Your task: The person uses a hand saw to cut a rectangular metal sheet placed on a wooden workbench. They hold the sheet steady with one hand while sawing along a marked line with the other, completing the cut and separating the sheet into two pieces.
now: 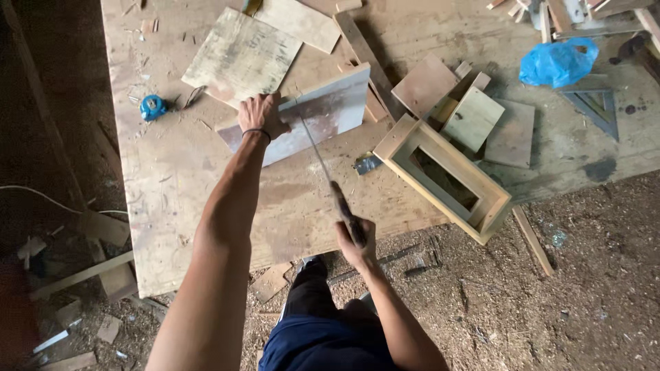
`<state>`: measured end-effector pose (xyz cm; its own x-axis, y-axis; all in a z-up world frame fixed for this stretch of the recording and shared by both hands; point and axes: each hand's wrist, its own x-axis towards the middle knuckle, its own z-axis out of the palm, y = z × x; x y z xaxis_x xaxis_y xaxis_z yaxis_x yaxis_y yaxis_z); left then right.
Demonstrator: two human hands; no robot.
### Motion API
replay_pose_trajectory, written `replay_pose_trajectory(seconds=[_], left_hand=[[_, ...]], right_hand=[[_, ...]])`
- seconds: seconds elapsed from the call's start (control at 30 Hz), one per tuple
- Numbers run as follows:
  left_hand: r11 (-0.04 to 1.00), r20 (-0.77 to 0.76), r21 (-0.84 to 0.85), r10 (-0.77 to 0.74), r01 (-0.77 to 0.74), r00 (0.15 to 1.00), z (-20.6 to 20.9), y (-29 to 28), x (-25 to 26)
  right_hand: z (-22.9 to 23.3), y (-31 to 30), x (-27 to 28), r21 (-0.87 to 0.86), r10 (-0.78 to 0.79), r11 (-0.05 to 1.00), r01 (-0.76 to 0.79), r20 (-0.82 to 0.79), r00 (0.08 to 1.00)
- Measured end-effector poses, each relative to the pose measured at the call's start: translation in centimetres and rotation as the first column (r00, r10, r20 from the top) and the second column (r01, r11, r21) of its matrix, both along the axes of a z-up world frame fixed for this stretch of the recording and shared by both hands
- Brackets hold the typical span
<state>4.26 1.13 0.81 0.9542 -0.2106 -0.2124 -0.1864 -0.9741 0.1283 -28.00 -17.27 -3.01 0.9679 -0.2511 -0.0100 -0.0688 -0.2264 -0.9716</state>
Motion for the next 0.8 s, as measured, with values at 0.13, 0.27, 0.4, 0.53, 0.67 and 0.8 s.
replay_pose_trajectory(seconds=[0.13, 0.27, 0.4, 0.53, 0.67, 0.8], left_hand=[[0.998, 0.071, -0.038, 0.055, -0.053, 0.996, -1.3, 0.7, 0.4], [0.996, 0.031, -0.008, 0.088, -0.088, 0.996, -1.3, 0.8, 1.4], [0.992, -0.030, 0.047, 0.119, -0.117, 0.992, -1.3, 0.5, 1.5], [0.990, -0.045, 0.028, 0.137, -0.136, 0.990, -1.9, 0.0, 0.9], [0.994, 0.003, -0.003, 0.110, -0.110, 0.994, -2.5, -0.2, 0.5], [0.996, 0.045, 0.045, 0.081, -0.083, 0.996, -2.2, -0.2, -0.2]], right_hand=[[-1.5, -2.2, 3.2, -0.028, 0.017, 0.999, -0.016, 0.014, 1.000], [-2.2, -2.1, 3.3, -0.058, 0.091, 0.994, -0.093, -0.050, 0.995], [-1.5, -0.2, 2.4, -0.065, 0.103, 0.992, -0.108, -0.073, 0.992], [-0.7, -0.7, 1.4, -0.094, 0.043, 0.993, -0.065, -0.222, 0.974], [-1.0, -0.7, 1.0, -0.189, 0.074, 0.977, -0.100, -0.141, 0.987], [2.0, -0.8, 1.8, -0.116, 0.040, 0.991, -0.071, -0.255, 0.966]])
